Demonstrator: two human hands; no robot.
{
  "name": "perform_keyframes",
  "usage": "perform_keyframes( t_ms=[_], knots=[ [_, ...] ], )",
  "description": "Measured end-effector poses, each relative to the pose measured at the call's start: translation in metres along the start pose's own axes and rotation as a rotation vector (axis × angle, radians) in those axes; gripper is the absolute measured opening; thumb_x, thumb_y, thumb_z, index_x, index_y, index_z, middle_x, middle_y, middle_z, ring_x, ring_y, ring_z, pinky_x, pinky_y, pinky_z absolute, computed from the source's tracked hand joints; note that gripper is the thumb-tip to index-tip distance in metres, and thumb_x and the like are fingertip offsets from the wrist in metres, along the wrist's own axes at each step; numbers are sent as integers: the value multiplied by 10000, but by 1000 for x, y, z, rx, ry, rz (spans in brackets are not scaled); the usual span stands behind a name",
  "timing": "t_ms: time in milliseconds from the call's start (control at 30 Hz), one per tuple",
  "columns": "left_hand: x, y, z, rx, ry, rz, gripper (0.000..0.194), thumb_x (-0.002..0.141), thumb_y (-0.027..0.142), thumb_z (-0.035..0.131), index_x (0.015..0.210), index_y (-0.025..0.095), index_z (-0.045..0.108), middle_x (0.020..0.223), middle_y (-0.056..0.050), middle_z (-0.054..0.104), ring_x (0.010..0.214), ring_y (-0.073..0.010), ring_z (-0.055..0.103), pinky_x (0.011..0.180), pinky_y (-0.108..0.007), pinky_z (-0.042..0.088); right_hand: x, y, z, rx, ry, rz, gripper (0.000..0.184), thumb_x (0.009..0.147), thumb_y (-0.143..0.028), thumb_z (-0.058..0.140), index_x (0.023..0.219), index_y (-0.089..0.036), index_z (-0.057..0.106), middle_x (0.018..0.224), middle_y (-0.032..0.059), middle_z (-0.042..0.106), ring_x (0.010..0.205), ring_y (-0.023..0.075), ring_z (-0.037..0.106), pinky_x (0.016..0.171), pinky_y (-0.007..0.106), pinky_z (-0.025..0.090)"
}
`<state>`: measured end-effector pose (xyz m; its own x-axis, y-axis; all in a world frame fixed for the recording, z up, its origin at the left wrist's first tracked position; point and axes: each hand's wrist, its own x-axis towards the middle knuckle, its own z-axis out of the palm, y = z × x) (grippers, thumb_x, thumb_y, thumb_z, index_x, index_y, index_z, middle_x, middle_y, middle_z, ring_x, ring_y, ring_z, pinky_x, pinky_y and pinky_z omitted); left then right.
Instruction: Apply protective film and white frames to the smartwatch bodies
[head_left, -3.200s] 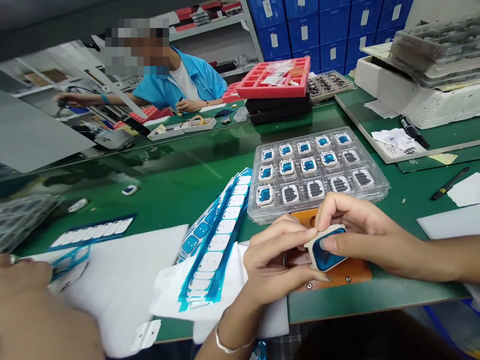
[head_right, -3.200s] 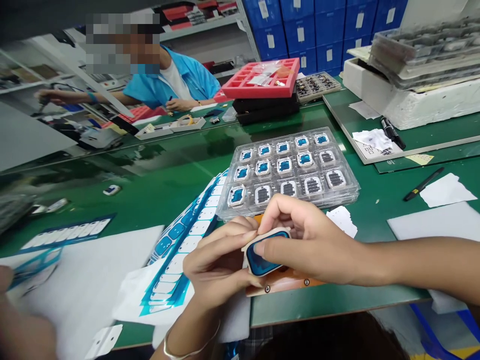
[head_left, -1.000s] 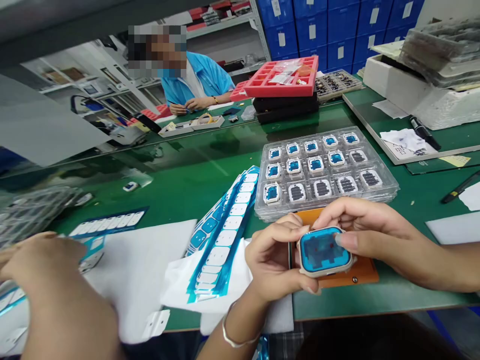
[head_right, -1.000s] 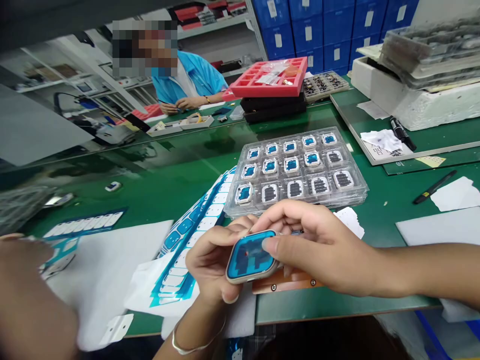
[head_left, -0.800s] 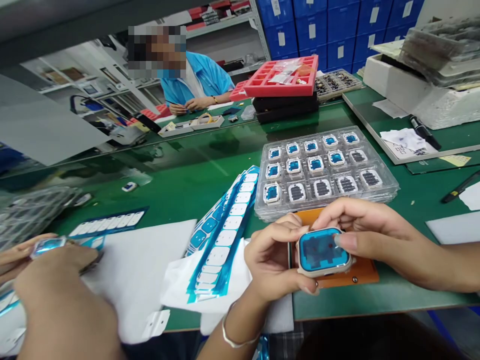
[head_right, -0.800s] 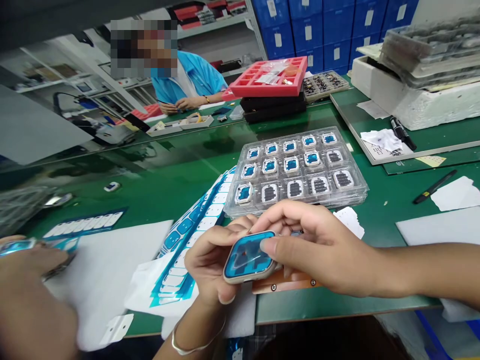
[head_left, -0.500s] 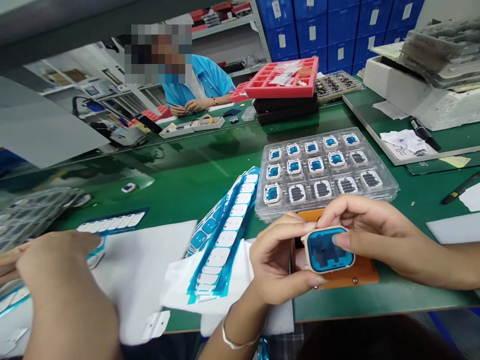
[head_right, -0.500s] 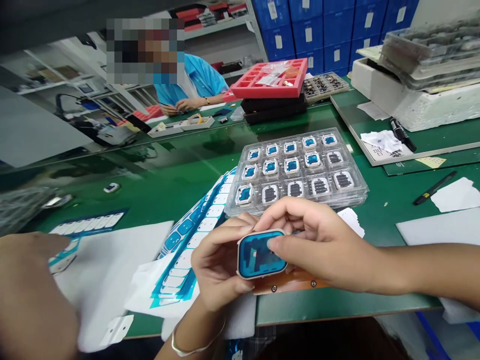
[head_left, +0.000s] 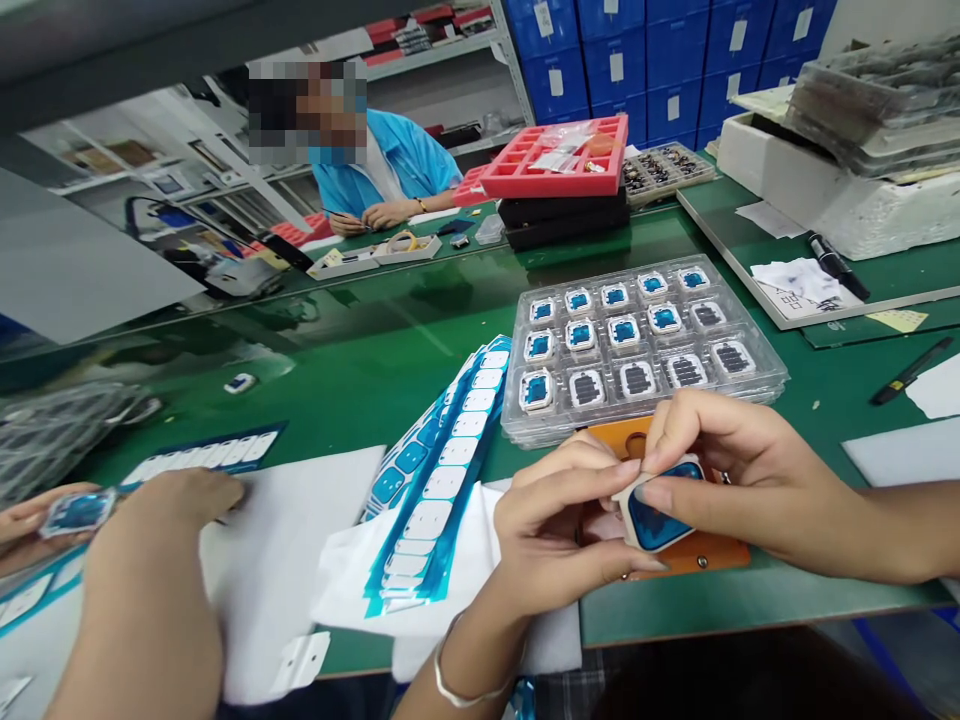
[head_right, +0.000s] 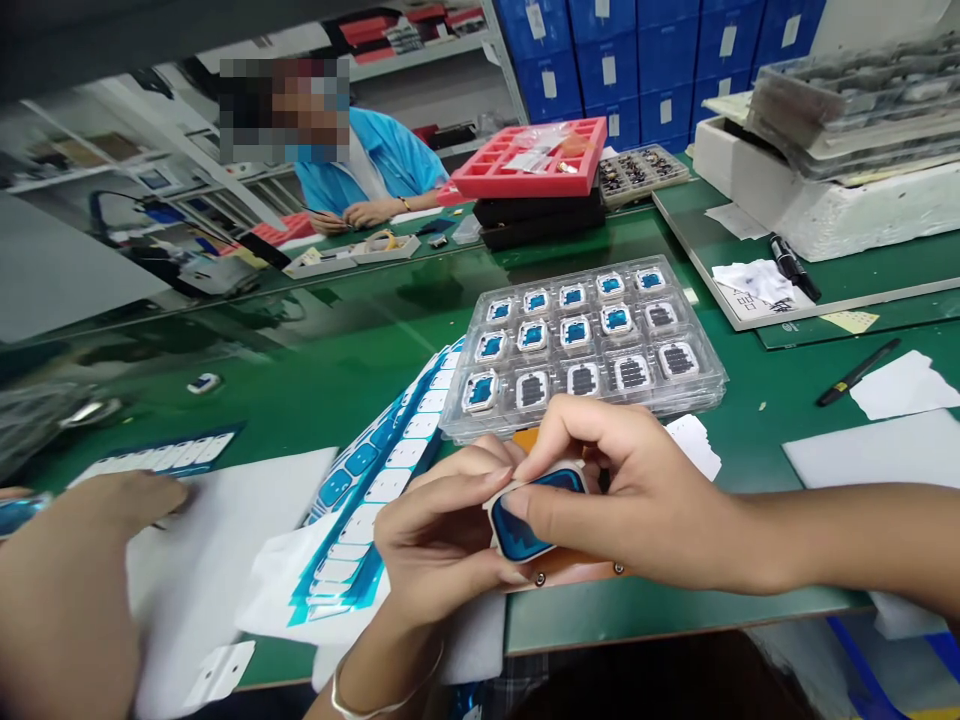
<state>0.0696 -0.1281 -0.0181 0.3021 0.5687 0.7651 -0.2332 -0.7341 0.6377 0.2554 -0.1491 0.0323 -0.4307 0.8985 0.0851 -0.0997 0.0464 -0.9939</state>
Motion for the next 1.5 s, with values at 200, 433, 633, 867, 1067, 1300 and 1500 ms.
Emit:
perform_keyframes(
  t_ms=[200,433,633,867,1067,1300,1500],
  knots=[
    [0,-2,2,13,7,-5,533,742,285,842,1251,261,684,769,-5,636,692,-105,561,607,-235,497,1,0,0,11,11,27,191,833,-315,724,772,-206,579,788,14,549,691,143,514,579,259,440],
    [1,-1,2,22,-4,-13,522,748,312,835,1247,268,688,767,-14,651,682,-113,558,603,-244,498,2,1,0,30,-7,42,227,821,-323,728,748,-208,546,758,4,537,666,136,491,570,255,428],
    [0,-1,1,26,-1,-26,524,747,333,834,1248,284,687,767,-17,655,675,-112,547,602,-245,502,2,1,0,56,-4,23,264,827,-364,749,744,-211,551,747,4,539,646,135,502,536,247,422],
    [1,-1,1,21,-9,-14,542,732,331,844,1246,263,689,762,-16,661,667,-112,555,601,-249,493,1,1,1,94,-9,36,296,833,-397,750,738,-217,535,752,3,532,641,134,496,520,247,424],
    [1,-1,1,18,-8,-23,535,732,337,844,1241,272,692,747,-12,655,663,-111,552,597,-244,493,2,1,1,88,-29,65,234,821,-311,727,733,-213,533,732,-8,517,650,132,484,528,238,406],
    [0,-2,1,20,-12,-14,542,730,327,845,1245,259,690,758,-13,653,672,-109,553,612,-250,489,2,2,0,90,-38,70,177,814,-240,682,733,-204,529,733,-17,513,654,122,472,549,232,382],
    [-1,-4,1,30,-9,-13,549,721,348,850,1241,266,693,715,-2,639,662,-112,568,613,-256,485,3,0,-1,75,-50,81,183,802,-249,674,723,-207,515,714,-20,498,649,125,459,548,237,368]
  ],
)
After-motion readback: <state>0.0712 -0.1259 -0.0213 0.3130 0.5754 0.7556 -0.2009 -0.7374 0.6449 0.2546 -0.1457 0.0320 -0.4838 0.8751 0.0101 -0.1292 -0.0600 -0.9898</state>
